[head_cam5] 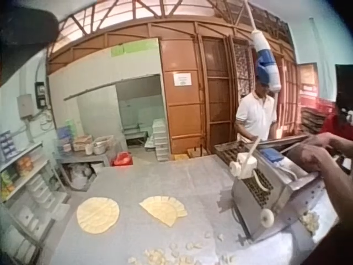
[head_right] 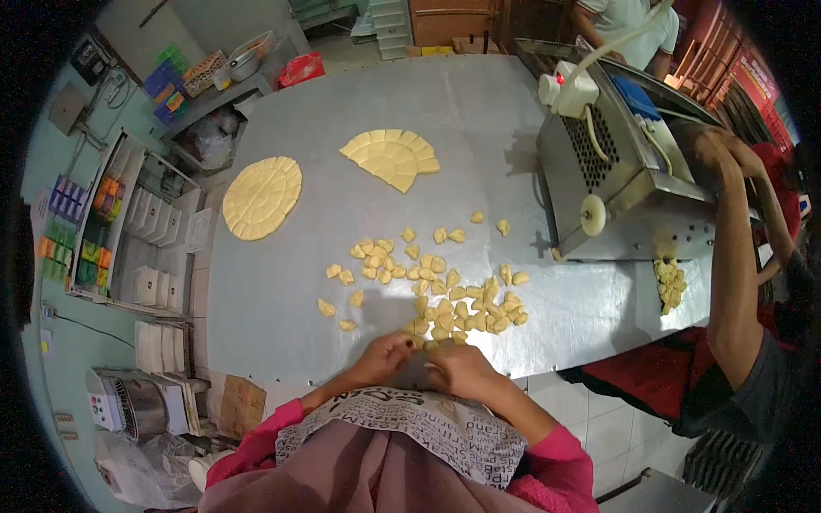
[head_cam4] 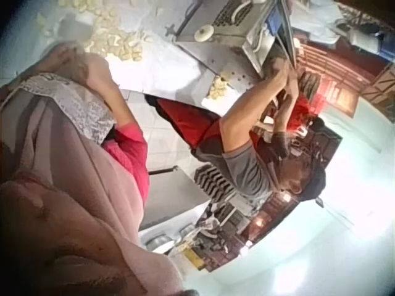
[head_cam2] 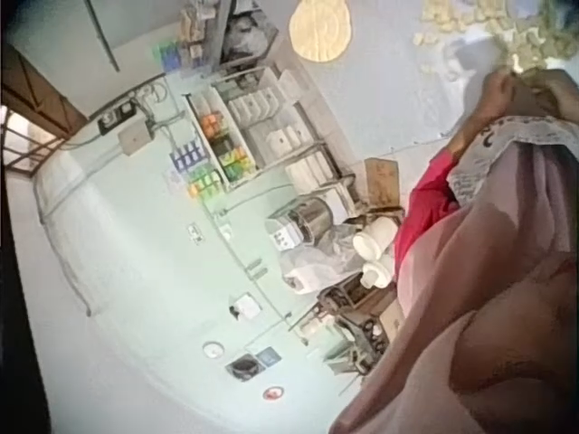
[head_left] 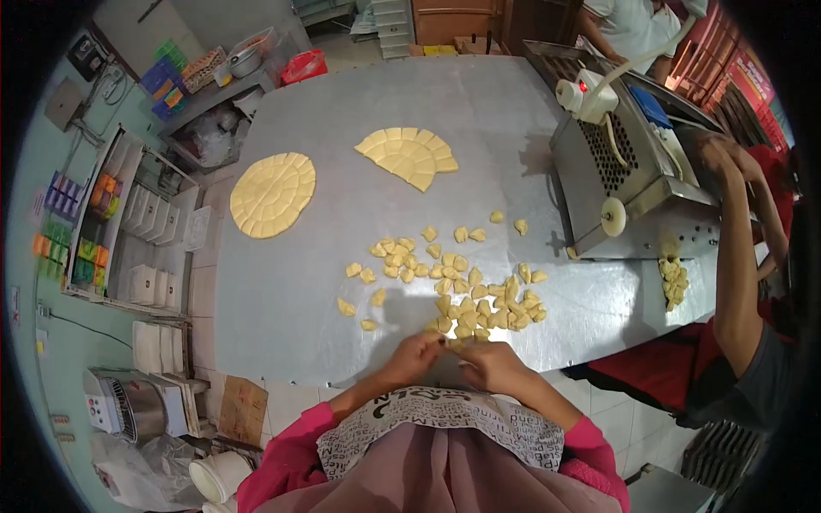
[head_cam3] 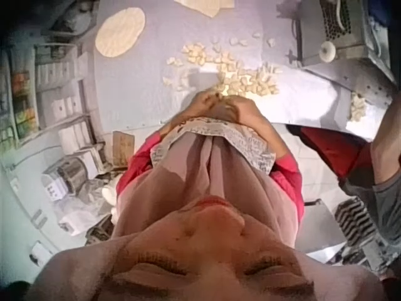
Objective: The person is seen picking up small pieces of cut dough and rolling them or shaping them on a metal prep table in a bakery.
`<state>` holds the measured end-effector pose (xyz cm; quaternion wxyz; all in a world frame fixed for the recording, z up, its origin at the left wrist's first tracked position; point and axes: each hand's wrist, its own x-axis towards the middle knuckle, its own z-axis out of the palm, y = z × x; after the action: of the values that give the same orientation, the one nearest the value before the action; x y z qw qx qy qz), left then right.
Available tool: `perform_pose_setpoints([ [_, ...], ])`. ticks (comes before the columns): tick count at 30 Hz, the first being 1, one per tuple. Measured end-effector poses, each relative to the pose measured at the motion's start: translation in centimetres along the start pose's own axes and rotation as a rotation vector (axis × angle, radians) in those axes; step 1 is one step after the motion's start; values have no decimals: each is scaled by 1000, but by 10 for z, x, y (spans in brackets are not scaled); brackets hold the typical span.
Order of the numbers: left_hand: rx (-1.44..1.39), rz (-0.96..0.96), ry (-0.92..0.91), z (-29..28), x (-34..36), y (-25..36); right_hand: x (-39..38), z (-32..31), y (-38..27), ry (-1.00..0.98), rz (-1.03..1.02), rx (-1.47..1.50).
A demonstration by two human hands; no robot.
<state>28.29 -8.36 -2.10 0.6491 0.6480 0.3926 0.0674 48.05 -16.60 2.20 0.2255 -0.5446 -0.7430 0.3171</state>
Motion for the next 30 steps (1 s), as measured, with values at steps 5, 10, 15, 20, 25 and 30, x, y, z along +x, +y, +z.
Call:
perform_pose_setpoints([
  [5,822,756,271,-37,75,32,-22,-37,24,296,191,-162],
  [10,776,-87,404,-129,211,75,-17,-32,42,513,319,-379],
  [15,849,-167,559,-140,289,74,-6,-9,47,539,276,-161],
  [20,587,153,824,-146,304,26,11,-8,32,445,216,-128],
  [25,-550,-81,479,-144,234,12,9,-10,43,433,183,-139],
  [30,-425,-14,32,-108,112,22,36,-31,21,346,35,-121],
])
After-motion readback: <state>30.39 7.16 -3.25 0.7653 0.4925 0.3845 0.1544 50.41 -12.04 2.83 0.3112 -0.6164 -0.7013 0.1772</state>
